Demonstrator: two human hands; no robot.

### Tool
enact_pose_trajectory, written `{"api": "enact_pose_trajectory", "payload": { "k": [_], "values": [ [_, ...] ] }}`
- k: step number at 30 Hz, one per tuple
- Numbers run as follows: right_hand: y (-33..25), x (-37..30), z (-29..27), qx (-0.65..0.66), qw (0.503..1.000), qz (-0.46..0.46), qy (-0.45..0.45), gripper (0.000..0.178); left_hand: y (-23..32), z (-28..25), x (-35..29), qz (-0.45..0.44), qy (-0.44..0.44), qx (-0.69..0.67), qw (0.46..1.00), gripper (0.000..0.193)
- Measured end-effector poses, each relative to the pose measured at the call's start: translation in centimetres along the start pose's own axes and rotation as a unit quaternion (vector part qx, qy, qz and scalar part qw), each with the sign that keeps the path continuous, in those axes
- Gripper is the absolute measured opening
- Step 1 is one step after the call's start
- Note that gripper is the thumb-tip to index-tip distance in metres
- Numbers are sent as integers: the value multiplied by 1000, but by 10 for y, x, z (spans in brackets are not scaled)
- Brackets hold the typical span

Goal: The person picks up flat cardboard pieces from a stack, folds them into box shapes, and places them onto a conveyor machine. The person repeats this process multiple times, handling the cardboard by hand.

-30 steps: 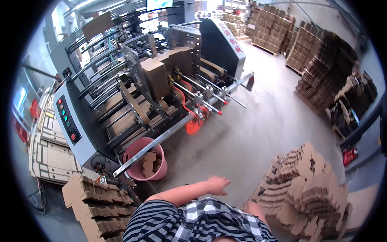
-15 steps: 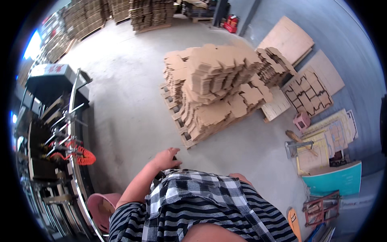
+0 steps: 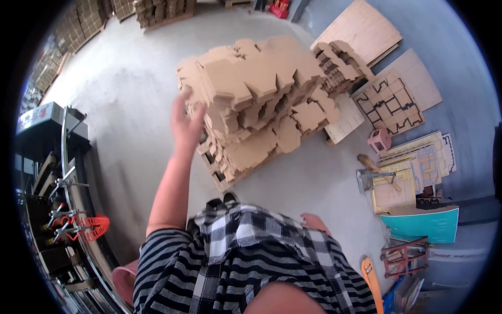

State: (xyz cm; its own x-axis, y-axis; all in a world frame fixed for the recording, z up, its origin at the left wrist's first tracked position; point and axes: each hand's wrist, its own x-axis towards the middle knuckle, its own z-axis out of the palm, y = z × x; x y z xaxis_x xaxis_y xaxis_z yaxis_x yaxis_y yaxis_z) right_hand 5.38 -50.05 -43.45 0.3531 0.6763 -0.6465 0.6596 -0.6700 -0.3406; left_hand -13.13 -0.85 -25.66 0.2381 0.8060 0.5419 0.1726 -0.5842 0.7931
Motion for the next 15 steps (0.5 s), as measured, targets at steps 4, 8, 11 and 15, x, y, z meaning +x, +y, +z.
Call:
{"api": "enact_pose_trajectory", "payload": {
  "k": [4, 8, 11, 15],
  "values": [
    [-33, 8, -81, 26, 994, 44, 93, 52, -19, 25, 21, -170, 16, -62, 983, 59],
    [-23, 61, -141, 83, 981, 39, 169, 46, -51, 34, 10, -299, 9, -154, 942, 70],
    [-16, 105, -210, 139, 950, 1, 281, 41, -54, 41, 18, -343, 26, -185, 921, 75],
    [-10, 174, -323, 324, 862, -82, 380, 35, -54, 64, 33, -386, 46, -157, 908, 77]
  ]
}}
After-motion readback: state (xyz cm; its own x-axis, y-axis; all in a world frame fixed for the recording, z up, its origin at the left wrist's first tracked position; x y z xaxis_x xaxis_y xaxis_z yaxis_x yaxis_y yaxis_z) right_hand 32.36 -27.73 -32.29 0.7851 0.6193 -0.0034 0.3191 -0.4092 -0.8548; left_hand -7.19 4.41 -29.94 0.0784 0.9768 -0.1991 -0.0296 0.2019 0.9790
